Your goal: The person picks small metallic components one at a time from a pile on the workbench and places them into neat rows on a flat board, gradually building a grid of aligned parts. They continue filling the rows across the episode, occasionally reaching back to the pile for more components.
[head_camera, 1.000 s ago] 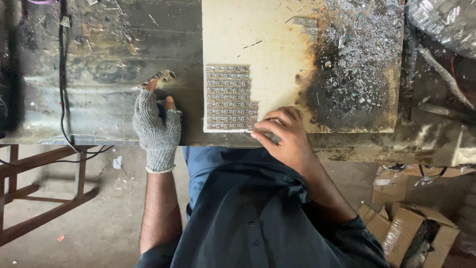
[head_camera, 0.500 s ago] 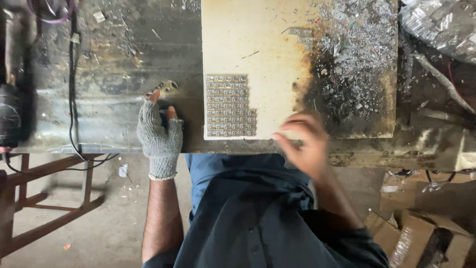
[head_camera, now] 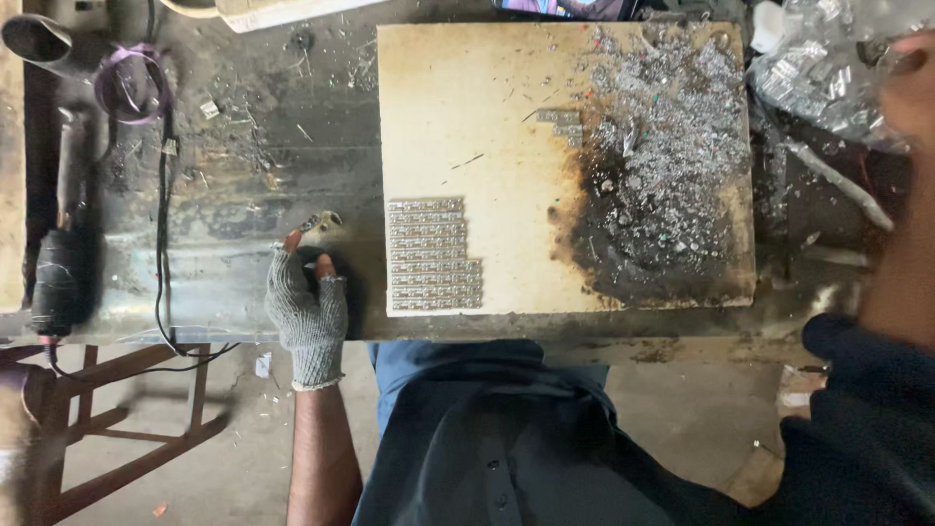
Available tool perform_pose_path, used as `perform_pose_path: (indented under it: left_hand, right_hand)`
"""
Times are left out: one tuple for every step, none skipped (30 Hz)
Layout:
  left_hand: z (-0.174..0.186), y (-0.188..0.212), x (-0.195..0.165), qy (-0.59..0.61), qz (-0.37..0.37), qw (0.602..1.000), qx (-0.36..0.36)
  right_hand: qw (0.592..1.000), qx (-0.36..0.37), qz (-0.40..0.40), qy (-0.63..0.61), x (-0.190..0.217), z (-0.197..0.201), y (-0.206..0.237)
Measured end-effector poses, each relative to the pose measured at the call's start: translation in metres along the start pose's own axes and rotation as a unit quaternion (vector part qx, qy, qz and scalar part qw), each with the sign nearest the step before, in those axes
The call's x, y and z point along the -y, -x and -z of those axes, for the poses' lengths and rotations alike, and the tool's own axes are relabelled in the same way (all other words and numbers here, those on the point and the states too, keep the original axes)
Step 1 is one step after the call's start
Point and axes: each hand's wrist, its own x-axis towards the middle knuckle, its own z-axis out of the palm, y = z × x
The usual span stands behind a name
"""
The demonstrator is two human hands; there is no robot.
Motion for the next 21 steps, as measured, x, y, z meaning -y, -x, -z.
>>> perform_pose_path:
  left_hand:
    - [0.0,0.0,-0.001,0.024,0.045,0.999,0.008]
    - [0.001,-0.001,-0.003,0.007,0.032,0.999,0.008]
    - [0.002,-0.002,-0.004,-0.011,0.02,1.0,0.009]
    - [0.003,-0.003,-0.006,-0.028,0.008,1.0,0.01]
    - [0.004,-0.004,-0.008,-0.04,-0.005,0.999,0.009]
    - [0.005,-0.004,-0.009,-0.052,-0.017,0.998,0.007]
    - [0.006,-0.004,-0.01,-0.065,-0.03,0.997,0.005]
    - [0.007,-0.004,-0.01,-0.066,-0.023,0.998,0.007]
    - [0.008,-0.004,-0.01,-0.066,-0.015,0.998,0.01]
    - [0.008,-0.004,-0.009,-0.066,-0.007,0.998,0.014]
    - [0.008,-0.003,-0.008,-0.067,0.004,0.998,0.017]
    - [0.008,-0.002,-0.006,-0.066,0.017,0.997,0.023]
    - [0.008,-0.002,-0.003,-0.064,0.029,0.997,0.03]
    - [0.007,-0.002,0.0,-0.066,0.007,0.998,0.022]
    - [0.006,-0.001,0.003,-0.067,-0.015,0.998,0.015]
    - [0.005,0.0,0.006,-0.066,-0.037,0.997,0.009]
    - [0.006,0.0,0.009,-0.076,-0.036,0.996,0.011]
    - [0.007,0.0,0.011,-0.085,-0.036,0.996,0.013]
    - [0.006,0.001,0.013,-0.096,-0.035,0.995,0.014]
    - [0.006,0.002,0.014,-0.085,-0.008,0.996,0.019]
    - [0.007,0.002,0.014,-0.075,0.02,0.997,0.024]
  right_hand:
    - [1.0,0.019,-0.011,0.013,0.003,0.0,-0.007]
    - [0.999,0.038,-0.02,0.026,0.006,-0.001,-0.013]
    - [0.998,0.052,-0.029,0.033,0.006,-0.003,-0.018]
    - [0.997,0.063,-0.033,0.041,0.007,-0.003,-0.024]
    - [0.996,0.072,-0.037,0.045,0.01,-0.003,-0.028]
    - [0.995,0.079,-0.039,0.047,0.012,-0.003,-0.031]
    - [0.994,0.086,-0.042,0.051,0.015,-0.003,-0.035]
    - [0.993,0.094,-0.043,0.052,0.017,-0.004,-0.038]
    - [0.993,0.099,-0.046,0.052,0.018,-0.005,-0.041]
    - [0.992,0.105,-0.048,0.053,0.019,-0.005,-0.043]
    - [0.991,0.111,-0.048,0.054,0.019,-0.007,-0.046]
    - [0.991,0.117,-0.05,0.052,0.019,-0.008,-0.047]
    - [0.99,0.122,-0.051,0.05,0.018,-0.009,-0.048]
    - [0.989,0.127,-0.053,0.05,0.017,-0.009,-0.049]
    - [0.988,0.133,-0.058,0.05,0.015,-0.007,-0.049]
    - [0.987,0.139,-0.061,0.048,0.014,-0.006,-0.049]
    - [0.986,0.147,-0.069,0.048,0.011,-0.004,-0.046]
    - [0.984,0.156,-0.078,0.047,0.01,-0.001,-0.044]
    - [0.981,0.165,-0.089,0.045,0.009,0.002,-0.041]
    - [0.979,0.175,-0.1,0.04,0.009,0.006,-0.038]
    - [0.975,0.185,-0.115,0.041,0.01,0.01,-0.035]
